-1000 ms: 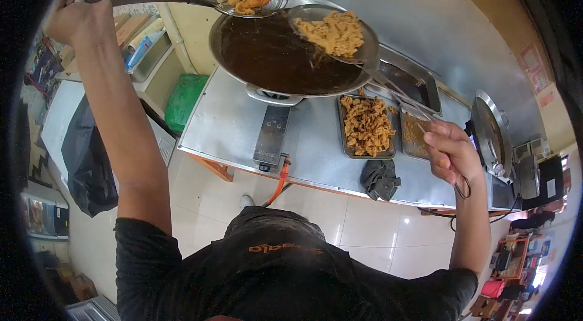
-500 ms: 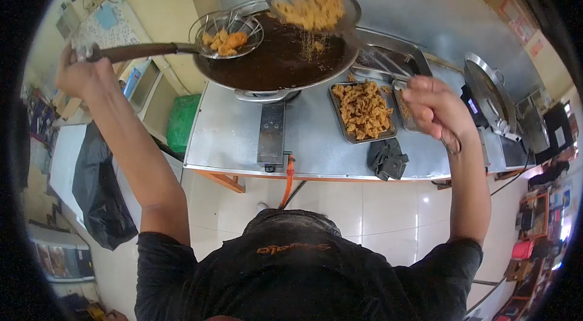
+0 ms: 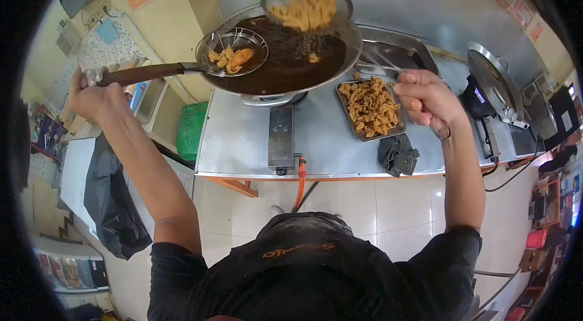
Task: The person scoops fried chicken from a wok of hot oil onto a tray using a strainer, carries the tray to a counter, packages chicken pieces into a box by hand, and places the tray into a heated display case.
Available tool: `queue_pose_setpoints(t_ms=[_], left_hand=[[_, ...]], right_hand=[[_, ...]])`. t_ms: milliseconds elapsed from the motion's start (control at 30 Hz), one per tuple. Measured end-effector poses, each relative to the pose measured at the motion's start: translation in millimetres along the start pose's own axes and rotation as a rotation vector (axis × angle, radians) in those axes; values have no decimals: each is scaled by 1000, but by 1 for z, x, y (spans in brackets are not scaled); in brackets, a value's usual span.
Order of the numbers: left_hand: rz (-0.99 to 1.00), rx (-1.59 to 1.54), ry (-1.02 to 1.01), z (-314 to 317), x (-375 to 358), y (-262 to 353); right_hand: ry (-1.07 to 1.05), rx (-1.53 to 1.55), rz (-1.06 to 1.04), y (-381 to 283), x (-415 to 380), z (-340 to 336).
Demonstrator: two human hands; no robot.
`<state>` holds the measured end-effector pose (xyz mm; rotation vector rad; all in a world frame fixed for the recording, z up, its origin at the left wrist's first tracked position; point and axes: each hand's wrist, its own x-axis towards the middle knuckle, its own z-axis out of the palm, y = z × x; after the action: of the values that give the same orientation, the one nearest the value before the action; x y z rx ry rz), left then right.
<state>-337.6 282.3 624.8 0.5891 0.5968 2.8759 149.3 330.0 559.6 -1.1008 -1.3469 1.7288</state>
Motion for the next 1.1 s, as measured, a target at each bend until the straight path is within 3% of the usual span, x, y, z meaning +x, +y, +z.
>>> queue_pose_setpoints(t_ms=[200,400,533,633,767,833,1000,1100], left_hand=[[42,39,-1,1,-1,-3],[36,59,-40,-6,6,-9],[45,140,64,6,-3,-14],[56,87,10,-12,28,-26],[170,141,129,-12,29,-36],[131,103,173,-14,30,-37],[117,-22,28,-27,46,-34],[217,18,-3,-34,65,-43]], right_hand=[[-58,41,-38,-3,4,-8],[-47,88,48,39,-3,-8],[33,110,-20,52,-29,-16],[219,23,-77,44,-66,-24],[342,-120,-110,37,-116,-34],[442,-192,-15,39,-131,-31],[591,-480,212,79,-127,-28],[636,-567,188,129,-102,-28]])
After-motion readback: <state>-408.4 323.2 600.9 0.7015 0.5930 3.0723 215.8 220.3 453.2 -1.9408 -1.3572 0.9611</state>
